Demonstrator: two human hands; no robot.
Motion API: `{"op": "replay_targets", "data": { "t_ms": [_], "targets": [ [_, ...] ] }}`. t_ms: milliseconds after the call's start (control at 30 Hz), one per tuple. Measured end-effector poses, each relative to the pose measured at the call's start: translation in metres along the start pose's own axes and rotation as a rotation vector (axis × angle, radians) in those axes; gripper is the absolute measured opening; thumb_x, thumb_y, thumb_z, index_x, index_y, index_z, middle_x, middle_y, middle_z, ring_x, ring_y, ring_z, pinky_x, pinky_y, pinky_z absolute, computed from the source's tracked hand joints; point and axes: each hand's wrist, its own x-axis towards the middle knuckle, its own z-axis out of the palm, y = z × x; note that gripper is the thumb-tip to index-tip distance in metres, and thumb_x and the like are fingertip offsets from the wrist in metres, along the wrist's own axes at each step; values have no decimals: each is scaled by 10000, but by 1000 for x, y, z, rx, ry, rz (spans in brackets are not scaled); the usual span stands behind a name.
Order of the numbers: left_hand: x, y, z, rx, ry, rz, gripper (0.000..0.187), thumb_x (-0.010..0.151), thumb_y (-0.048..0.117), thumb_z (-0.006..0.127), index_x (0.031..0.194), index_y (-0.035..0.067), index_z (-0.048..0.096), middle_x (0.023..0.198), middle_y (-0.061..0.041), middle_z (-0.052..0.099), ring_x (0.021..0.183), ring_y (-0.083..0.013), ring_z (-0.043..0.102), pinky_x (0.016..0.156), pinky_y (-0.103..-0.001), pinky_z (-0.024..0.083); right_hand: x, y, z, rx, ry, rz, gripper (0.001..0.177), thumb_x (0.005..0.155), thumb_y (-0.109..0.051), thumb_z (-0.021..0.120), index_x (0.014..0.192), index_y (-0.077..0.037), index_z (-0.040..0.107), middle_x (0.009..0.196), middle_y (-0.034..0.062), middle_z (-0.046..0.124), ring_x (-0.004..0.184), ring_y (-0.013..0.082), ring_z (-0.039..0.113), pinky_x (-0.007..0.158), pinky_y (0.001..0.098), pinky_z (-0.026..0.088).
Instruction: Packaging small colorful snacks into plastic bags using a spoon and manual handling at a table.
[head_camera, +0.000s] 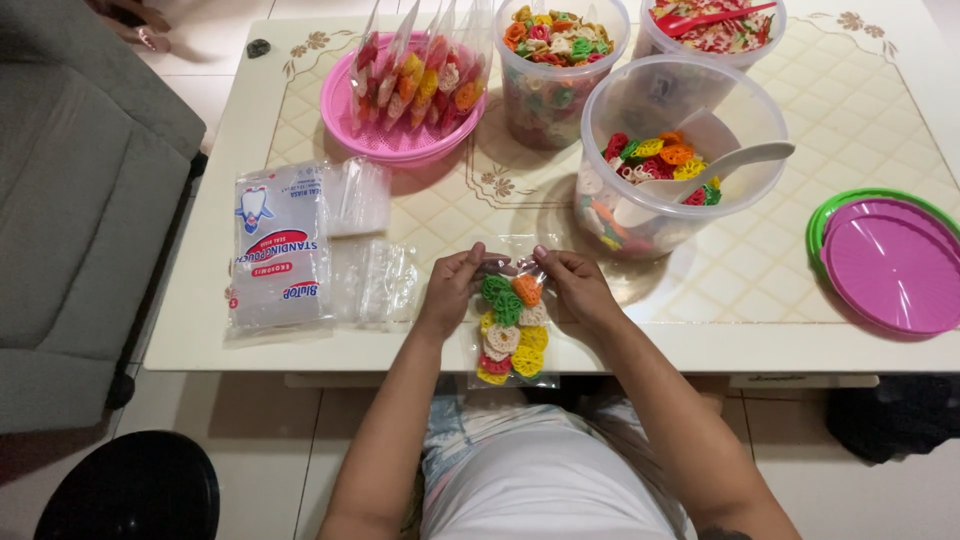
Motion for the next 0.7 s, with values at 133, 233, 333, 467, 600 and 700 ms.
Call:
{"op": "replay_targets", "data": {
  "t_ms": [133, 233, 333, 467, 600, 700],
  "targets": [
    [-16, 28, 17, 27, -74, 29, 372, 963, 273, 728, 1174, -34, 738, 928, -170, 778, 855, -199, 763, 772, -332, 639, 7, 1, -2, 6, 43, -54, 307, 950, -305, 788, 927, -3, 743, 802, 102, 702, 676, 116, 670, 663, 250, 613],
    [-10, 16, 11, -24, -108, -5, 335, 912, 135, 787, 1159, -80, 715, 881, -201, 759, 823, -232, 750, 777, -370, 631, 9, -1, -6, 41, 104, -120, 292, 944, -258, 805, 896, 12, 704, 796, 115, 703, 675, 116, 665, 647, 221, 588],
    [-8, 28, 6, 22, -124, -54, 241, 901, 124, 779, 1063, -51, 744, 861, -168, 762, 791, -190, 737, 748, -334, 633, 7, -6, -7, 85, 92, -108, 319, 945, -279, 798, 892, 6, 666, 777, 110, 701, 666, 143, 709, 651, 240, 609],
    [1, 92, -14, 296, 65, 150, 218, 912, 192, 808, 946, 1, 708, 779, -94, 716, 688, -146, 695, 619, -278, 611, 9, -5, -11, 86, -118, -139, 468, 1072, -395, 551, 1104, 44, 709, 895, 139, 736, 738, 140, 706, 651, 215, 578],
    [6, 180, -42, 741, 375, 714, 276, 1018, 183, 783, 842, -9, 691, 684, -85, 599, 695, -113, 541, 581, -272, 491, 11, -4, -17, 12, -164, -149, 486, 1085, -386, 527, 1155, 63, 699, 913, 180, 738, 763, 210, 742, 715, 297, 625],
    [54, 214, -66, 802, 644, 987, 266, 1020, 205, 701, 1212, 25, 738, 973, -3, 761, 710, -59, 494, 617, -242, 486, 5, -16, -14, -72, -165, -87, 478, 1053, -379, 520, 1129, 52, 711, 917, 167, 736, 751, 217, 693, 721, 269, 562]
  ]
}}
